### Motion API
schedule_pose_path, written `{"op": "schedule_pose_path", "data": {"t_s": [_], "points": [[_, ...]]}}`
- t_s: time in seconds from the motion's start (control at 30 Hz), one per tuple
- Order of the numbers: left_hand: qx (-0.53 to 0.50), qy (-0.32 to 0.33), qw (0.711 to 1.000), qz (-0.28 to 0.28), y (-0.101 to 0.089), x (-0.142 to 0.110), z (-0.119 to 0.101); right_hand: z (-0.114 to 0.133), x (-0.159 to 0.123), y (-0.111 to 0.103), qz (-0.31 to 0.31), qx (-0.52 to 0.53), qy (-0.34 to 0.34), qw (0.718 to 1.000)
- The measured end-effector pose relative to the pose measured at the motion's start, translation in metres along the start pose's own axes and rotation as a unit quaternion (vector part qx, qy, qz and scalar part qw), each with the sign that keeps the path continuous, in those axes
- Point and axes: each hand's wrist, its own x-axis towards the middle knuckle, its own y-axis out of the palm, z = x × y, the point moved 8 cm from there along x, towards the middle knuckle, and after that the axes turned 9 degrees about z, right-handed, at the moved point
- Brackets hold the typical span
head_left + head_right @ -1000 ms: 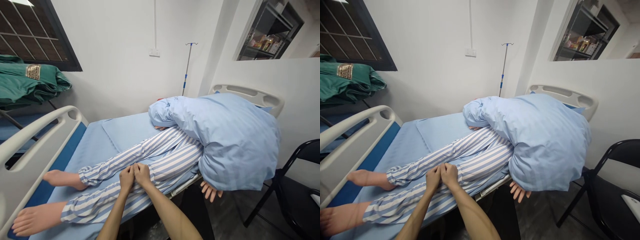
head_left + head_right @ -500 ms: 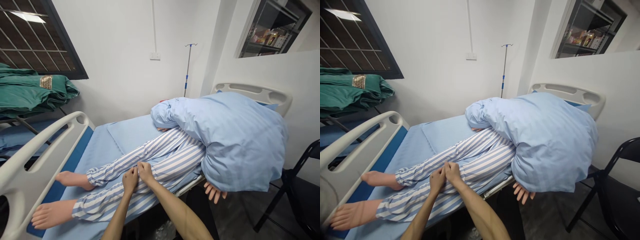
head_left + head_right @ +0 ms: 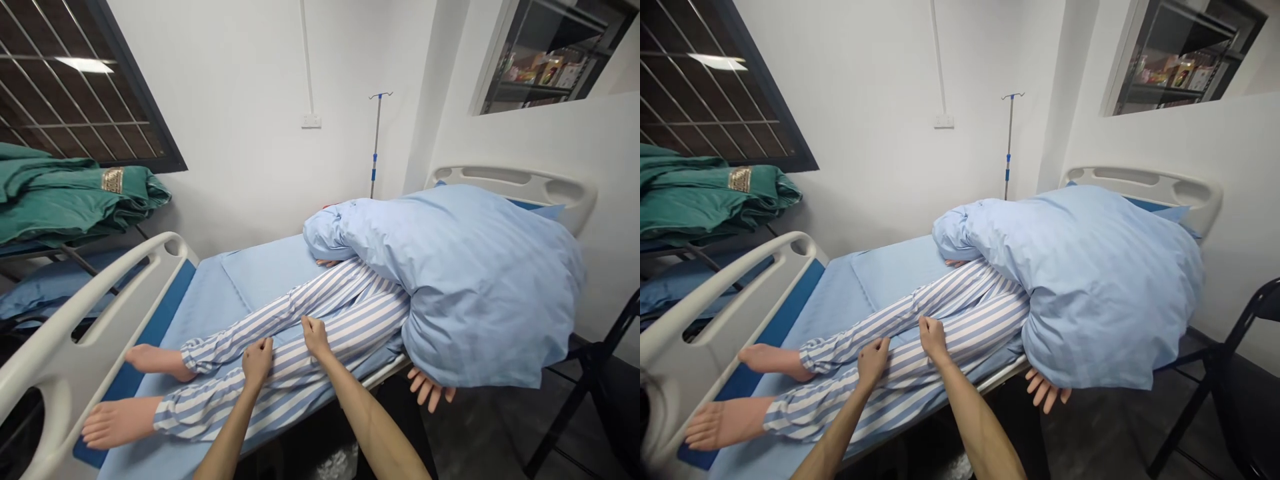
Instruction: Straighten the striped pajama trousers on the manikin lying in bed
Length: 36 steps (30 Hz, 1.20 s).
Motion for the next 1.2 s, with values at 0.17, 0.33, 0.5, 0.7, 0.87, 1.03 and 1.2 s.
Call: {"op": "schedule_pose_path", "data": {"t_s": [0.17, 0.33, 0.5, 0.7, 0.87, 1.03, 1.2], "points": [[-0.137, 0.07, 0.987, -0.034, 0.017, 0.005, -0.045, 0.001, 0.002, 0.001, -0.022, 0.021, -0.016, 0.999], [-0.077, 0.077, 0.994, 0.022, 0.065, 0.002, -0.064, 0.0, 0.002, -0.002, 0.005, 0.016, -0.012, 1.0], [-0.009, 0.089, 0.995, 0.043, 0.074, 0.0, -0.061, 0.025, 0.015, -0.039, 0.046, -0.072, -0.035, 0.996], [0.002, 0.066, 0.998, 0.016, 0.069, -0.004, -0.059, 0.01, 0.019, -0.085, 0.008, -0.134, -0.014, 0.991], [-0.059, 0.043, 0.997, 0.018, 0.066, -0.003, -0.059, -0.016, 0.005, -0.082, -0.014, -0.192, 0.009, 0.981], [-0.198, 0.097, 0.975, 0.035, 0.089, -0.002, -0.103, -0.016, 0.007, -0.084, -0.035, -0.178, 0.003, 0.983], [-0.194, 0.098, 0.975, 0.041, 0.132, -0.002, -0.128, -0.024, 0.01, -0.088, -0.046, -0.169, 0.015, 0.984]]}}
